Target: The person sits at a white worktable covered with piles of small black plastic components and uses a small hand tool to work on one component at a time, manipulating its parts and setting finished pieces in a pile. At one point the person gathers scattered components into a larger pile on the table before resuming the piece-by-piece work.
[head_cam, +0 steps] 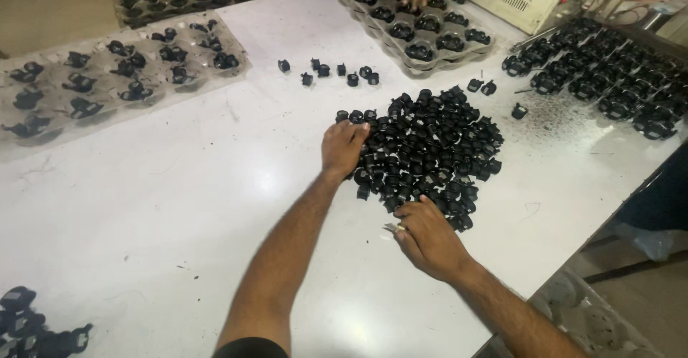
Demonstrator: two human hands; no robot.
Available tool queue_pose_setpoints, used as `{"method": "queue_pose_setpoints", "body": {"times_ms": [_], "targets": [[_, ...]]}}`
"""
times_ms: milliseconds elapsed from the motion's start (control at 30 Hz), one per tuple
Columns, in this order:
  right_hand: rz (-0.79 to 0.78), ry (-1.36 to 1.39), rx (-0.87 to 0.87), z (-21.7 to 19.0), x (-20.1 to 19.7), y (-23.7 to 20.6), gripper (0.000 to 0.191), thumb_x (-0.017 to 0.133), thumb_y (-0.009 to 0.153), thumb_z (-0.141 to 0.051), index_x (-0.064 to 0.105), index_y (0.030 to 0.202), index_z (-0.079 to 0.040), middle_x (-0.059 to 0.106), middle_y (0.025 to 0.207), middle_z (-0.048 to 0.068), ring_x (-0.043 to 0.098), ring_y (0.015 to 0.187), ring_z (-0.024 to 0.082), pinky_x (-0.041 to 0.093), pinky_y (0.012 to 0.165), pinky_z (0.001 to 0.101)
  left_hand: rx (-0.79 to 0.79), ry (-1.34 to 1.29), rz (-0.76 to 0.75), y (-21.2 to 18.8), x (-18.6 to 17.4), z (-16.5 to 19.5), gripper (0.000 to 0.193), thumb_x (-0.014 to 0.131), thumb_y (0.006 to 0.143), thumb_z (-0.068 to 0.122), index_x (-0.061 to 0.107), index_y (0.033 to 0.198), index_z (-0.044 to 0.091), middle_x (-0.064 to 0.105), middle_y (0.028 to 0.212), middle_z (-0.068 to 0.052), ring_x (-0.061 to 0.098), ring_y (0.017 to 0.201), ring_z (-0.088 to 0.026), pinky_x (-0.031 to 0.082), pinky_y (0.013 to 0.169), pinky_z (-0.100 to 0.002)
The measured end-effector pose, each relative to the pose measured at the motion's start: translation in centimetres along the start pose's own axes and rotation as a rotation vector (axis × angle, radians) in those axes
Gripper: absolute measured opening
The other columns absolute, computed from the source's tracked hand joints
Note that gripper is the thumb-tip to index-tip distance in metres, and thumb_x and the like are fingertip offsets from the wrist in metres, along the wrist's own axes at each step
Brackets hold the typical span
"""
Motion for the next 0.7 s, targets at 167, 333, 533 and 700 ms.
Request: {"method": "queue_pose_setpoints", "body": {"times_ms": [167, 333, 533, 700], "targets": [[0.149, -0.106, 0.192, 2.9, -3.0, 0.1, 0.014, 0.052, 0.103, -0.016, 0.058, 0.100, -0.004, 0.065, 0.112, 0.018, 0.059, 0.122, 0.037, 0.030, 0.120, 0.0613, -0.023, -0.399, -0.224, -1.6, 1.0, 4.0, 0.077, 0.028, 0.098, 0.068, 0.048, 0.151, 0.015, 0.030, 0.167, -0.014, 0.019, 0.155, -0.030, 0.011, 0.125, -0.047], [0.443, -0.137, 0.242, 0.6, -6.4, -1.6, 0.012, 0.054, 0.104, -0.012, 0.055, 0.104, 0.000, 0.063, 0.120, 0.024, 0.058, 0.114, 0.040, 0.039, 0.109, 0.0561, 0.114, -0.273, -0.303, -9.9, -2.5, 1.8, 0.084, 0.029, 0.101, 0.068, 0.033, 0.158, 0.006, 0.024, 0.167, -0.019, 0.019, 0.156, -0.034, 0.014, 0.126, -0.047], [0.460, -0.082, 0.032, -11.0, -4.1, -3.8, 0.013, 0.054, 0.107, -0.009, 0.053, 0.113, 0.002, 0.062, 0.127, 0.022, 0.058, 0.128, 0.040, 0.045, 0.109, 0.0514, 0.380, 0.427, -0.524, -36.8, -8.9, -6.8, 0.076, 0.046, 0.100, 0.055, 0.029, 0.158, 0.008, 0.015, 0.167, -0.020, 0.008, 0.154, -0.038, 0.007, 0.122, -0.054], [0.167, 0.202, 0.028, -20.8, 6.6, -2.3, 0.023, 0.053, 0.110, -0.017, 0.053, 0.121, 0.003, 0.061, 0.139, 0.024, 0.059, 0.129, 0.039, 0.047, 0.108, 0.0464, 0.203, 0.293, -0.542, -58.7, -16.7, -13.3, 0.075, 0.055, 0.100, 0.049, 0.034, 0.158, 0.008, 0.019, 0.169, -0.019, 0.006, 0.157, -0.037, 0.005, 0.124, -0.053]]}}
Point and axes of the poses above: each hand's wrist, its own y-axis towards the middle knuckle, its own x-axis out of the palm, z = x × y, the point moved 9 cm from there along y, towards the middle knuckle
